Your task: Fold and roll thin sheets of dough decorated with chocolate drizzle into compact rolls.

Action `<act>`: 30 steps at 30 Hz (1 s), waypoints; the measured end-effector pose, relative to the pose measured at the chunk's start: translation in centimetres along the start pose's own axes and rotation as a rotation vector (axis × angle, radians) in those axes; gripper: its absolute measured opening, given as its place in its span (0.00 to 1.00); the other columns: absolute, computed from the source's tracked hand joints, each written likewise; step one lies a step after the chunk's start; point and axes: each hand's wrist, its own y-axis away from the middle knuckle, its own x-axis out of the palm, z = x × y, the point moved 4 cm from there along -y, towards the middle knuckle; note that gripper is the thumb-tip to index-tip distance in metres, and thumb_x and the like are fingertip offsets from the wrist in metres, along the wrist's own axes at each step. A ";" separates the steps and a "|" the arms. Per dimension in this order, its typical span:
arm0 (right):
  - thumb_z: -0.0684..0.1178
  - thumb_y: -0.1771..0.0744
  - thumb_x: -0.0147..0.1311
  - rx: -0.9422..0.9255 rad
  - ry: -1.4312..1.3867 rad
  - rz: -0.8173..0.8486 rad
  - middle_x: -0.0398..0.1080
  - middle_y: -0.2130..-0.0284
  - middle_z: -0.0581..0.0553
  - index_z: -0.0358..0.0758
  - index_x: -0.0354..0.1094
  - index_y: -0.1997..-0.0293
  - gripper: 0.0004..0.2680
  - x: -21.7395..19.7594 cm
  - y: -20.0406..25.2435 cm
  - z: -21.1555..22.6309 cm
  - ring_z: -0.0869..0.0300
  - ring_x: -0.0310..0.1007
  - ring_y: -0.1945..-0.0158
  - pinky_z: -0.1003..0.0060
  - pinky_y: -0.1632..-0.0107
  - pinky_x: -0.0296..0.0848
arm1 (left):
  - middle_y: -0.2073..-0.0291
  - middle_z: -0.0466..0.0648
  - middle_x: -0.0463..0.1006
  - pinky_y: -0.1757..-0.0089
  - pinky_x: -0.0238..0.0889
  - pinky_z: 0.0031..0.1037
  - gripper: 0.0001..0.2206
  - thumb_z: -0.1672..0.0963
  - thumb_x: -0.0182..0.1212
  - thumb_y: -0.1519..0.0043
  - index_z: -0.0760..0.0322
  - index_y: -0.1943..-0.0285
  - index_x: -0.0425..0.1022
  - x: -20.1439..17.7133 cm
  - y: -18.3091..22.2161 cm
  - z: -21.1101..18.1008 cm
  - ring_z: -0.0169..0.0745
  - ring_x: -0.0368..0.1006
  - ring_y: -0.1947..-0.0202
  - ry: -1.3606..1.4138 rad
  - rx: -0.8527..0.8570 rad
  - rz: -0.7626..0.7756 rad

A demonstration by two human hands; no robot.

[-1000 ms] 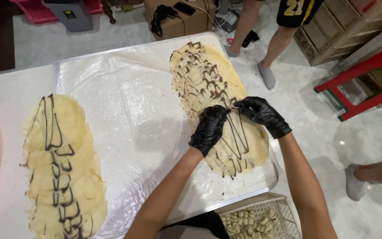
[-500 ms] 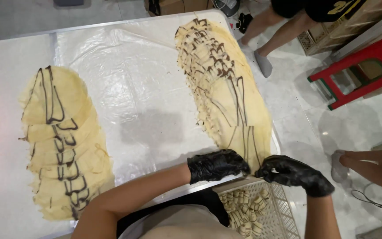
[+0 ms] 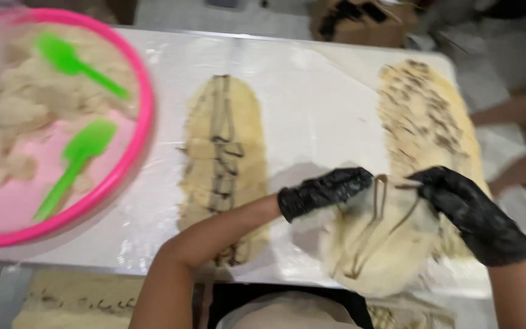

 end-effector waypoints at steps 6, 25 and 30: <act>0.36 0.31 0.54 -0.229 -0.446 0.119 0.73 0.51 0.35 0.35 0.66 0.37 0.14 13.0 -28.3 -5.7 0.49 0.77 0.50 0.62 0.51 0.79 | 0.22 0.54 0.54 0.26 0.33 0.40 0.34 0.48 0.64 0.33 0.64 0.21 0.56 -16.0 6.9 -23.7 0.46 0.45 0.22 -0.355 0.188 -0.040; 0.47 0.33 0.57 -0.604 0.256 0.329 0.75 0.49 0.39 0.40 0.70 0.39 0.15 25.2 -18.3 1.1 0.48 0.73 0.43 0.58 0.44 0.72 | 0.39 0.65 0.75 0.52 0.67 0.50 0.23 0.50 0.48 0.30 0.69 0.33 0.71 -21.7 20.1 -26.1 0.70 0.75 0.45 0.302 -0.234 -0.779; 0.51 0.37 0.66 -0.762 0.263 -0.067 0.80 0.58 0.43 0.41 0.78 0.52 0.12 10.5 -12.7 -8.6 0.50 0.79 0.52 0.57 0.50 0.76 | 0.51 0.32 0.83 0.43 0.61 0.34 0.09 0.45 0.65 0.38 0.40 0.54 0.81 -12.9 3.1 -23.5 0.36 0.78 0.48 -1.640 -0.065 -0.092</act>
